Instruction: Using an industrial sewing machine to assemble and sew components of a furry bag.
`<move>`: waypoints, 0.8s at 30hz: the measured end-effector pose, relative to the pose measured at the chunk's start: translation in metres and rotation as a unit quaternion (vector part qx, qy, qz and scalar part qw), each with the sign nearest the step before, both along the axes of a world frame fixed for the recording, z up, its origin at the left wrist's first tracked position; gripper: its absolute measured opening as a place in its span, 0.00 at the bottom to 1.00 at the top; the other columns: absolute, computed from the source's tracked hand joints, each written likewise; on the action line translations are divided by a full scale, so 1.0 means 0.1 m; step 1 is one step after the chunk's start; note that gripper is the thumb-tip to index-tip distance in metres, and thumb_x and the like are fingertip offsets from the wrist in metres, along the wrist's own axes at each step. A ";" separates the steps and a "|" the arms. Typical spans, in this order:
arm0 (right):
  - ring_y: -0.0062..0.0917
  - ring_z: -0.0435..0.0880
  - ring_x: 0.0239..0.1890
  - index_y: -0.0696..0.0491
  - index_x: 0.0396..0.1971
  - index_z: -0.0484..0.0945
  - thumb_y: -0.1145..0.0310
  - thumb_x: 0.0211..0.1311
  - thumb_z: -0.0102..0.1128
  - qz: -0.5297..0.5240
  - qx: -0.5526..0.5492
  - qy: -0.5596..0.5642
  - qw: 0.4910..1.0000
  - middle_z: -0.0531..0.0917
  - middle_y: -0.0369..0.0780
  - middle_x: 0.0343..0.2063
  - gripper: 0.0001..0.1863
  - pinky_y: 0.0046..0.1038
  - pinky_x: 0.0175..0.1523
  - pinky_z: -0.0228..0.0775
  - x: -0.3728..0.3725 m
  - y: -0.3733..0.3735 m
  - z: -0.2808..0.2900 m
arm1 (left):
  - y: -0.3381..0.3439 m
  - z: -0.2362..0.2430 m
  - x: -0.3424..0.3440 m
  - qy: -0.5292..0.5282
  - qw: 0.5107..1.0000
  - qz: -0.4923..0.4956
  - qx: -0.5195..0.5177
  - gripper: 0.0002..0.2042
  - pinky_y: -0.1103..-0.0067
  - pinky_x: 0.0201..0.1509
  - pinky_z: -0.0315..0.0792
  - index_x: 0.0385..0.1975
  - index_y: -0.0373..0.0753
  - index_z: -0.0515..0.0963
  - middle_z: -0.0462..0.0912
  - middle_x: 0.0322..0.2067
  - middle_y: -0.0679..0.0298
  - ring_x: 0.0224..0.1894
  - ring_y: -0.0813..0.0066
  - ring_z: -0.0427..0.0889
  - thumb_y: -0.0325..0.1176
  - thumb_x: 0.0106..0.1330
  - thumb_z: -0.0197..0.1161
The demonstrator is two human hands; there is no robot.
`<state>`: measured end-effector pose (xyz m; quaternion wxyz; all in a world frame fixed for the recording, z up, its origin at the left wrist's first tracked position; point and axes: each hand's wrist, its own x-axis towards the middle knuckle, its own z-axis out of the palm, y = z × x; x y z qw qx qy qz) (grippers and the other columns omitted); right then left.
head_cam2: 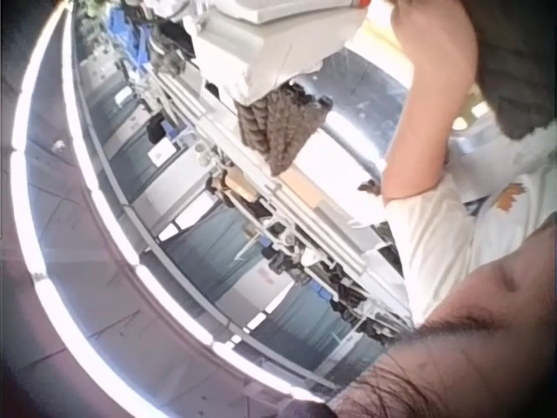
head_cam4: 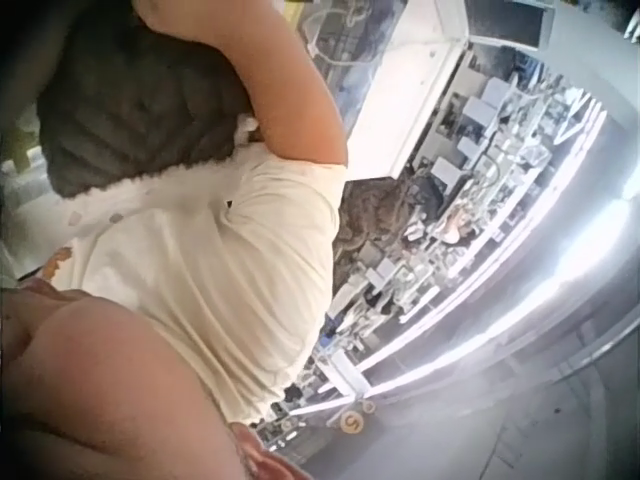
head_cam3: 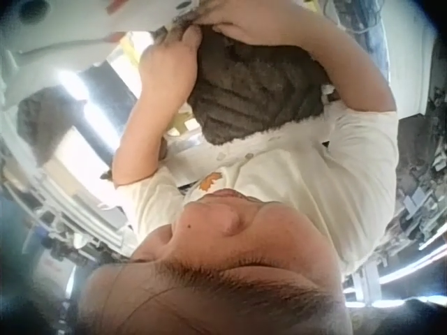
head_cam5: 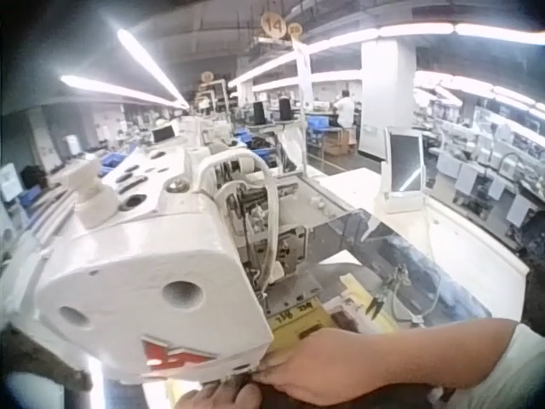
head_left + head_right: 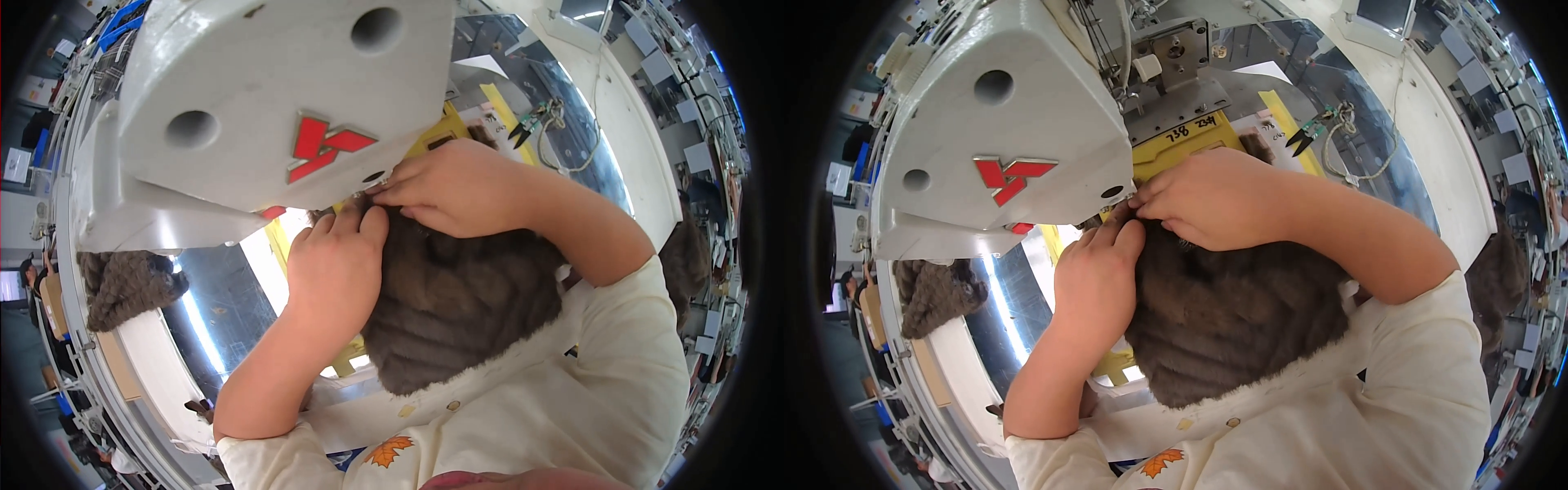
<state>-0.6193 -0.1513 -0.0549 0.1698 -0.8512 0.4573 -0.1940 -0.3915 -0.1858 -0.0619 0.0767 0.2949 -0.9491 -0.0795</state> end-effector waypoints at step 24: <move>0.35 0.88 0.44 0.50 0.51 0.83 0.71 0.60 0.58 -0.046 0.060 0.146 0.986 0.87 0.35 0.48 0.18 0.37 0.44 0.81 0.20 0.04 0.18 | -0.02 0.00 0.01 0.026 0.998 -0.013 -0.057 0.08 0.67 0.41 0.79 0.37 0.38 0.78 0.84 0.39 0.56 0.42 0.59 0.86 0.26 0.58 0.60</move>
